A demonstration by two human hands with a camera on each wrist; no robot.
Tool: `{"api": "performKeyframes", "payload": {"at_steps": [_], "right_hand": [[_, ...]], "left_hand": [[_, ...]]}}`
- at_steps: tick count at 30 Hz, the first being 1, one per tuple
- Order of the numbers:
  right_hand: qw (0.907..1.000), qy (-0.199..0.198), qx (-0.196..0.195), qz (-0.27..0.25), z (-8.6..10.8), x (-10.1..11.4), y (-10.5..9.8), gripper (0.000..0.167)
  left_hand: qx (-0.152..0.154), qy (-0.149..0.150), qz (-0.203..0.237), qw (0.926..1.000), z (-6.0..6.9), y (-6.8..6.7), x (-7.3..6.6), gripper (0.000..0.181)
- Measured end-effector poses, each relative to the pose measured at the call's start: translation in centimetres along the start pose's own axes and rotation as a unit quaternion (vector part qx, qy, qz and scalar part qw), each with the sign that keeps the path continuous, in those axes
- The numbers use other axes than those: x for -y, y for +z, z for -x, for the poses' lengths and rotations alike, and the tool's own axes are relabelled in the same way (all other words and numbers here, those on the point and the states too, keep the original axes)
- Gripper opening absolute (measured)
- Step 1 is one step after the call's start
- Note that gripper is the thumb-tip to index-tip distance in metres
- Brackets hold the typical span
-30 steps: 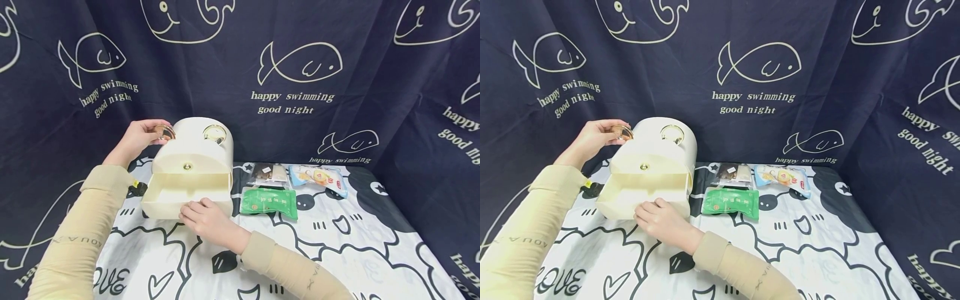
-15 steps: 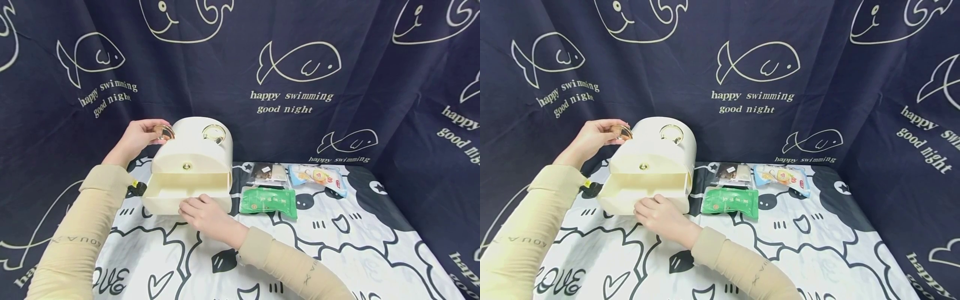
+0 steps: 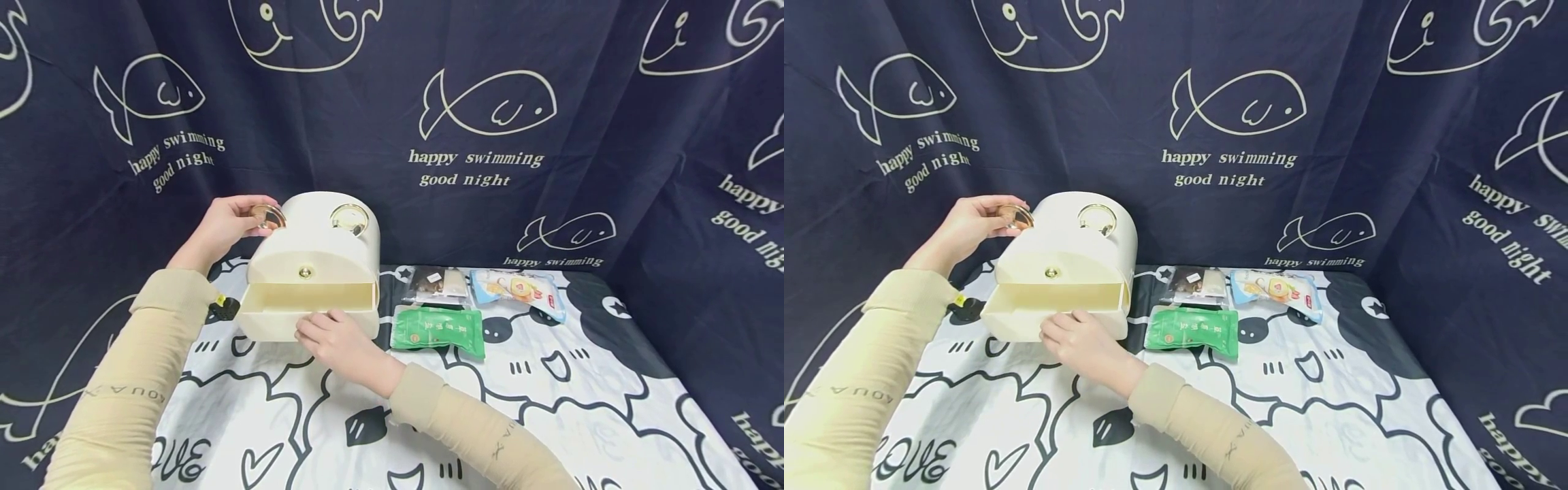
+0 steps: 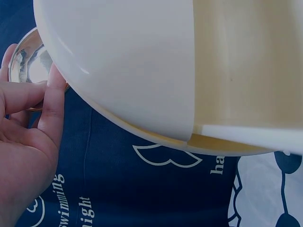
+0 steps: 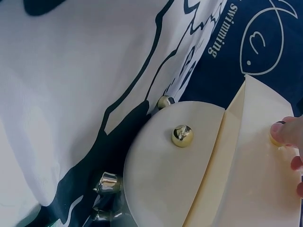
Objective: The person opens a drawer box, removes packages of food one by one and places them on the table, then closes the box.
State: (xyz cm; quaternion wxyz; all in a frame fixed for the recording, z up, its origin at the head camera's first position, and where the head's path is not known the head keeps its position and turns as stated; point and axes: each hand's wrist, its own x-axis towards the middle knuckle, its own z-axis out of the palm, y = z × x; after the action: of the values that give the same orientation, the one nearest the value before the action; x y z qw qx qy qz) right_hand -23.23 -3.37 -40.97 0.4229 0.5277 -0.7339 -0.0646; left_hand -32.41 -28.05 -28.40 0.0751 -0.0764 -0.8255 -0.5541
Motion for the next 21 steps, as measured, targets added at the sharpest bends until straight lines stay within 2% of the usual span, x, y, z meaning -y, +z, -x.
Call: {"api": "performKeyframes", "payload": {"at_steps": [9,21], "right_hand": [[0.9993,0.017,0.031,-0.012,-0.3,-0.4,0.4,0.026],[0.9990,0.034,0.025,-0.013,-0.6,-1.0,1.4,0.027]], "left_hand": [[-0.003,-0.006,-0.007,1.0000,0.0,0.0,-0.1,0.031],[-0.004,-0.003,-0.001,1.0000,0.0,0.0,0.0,0.031]]}}
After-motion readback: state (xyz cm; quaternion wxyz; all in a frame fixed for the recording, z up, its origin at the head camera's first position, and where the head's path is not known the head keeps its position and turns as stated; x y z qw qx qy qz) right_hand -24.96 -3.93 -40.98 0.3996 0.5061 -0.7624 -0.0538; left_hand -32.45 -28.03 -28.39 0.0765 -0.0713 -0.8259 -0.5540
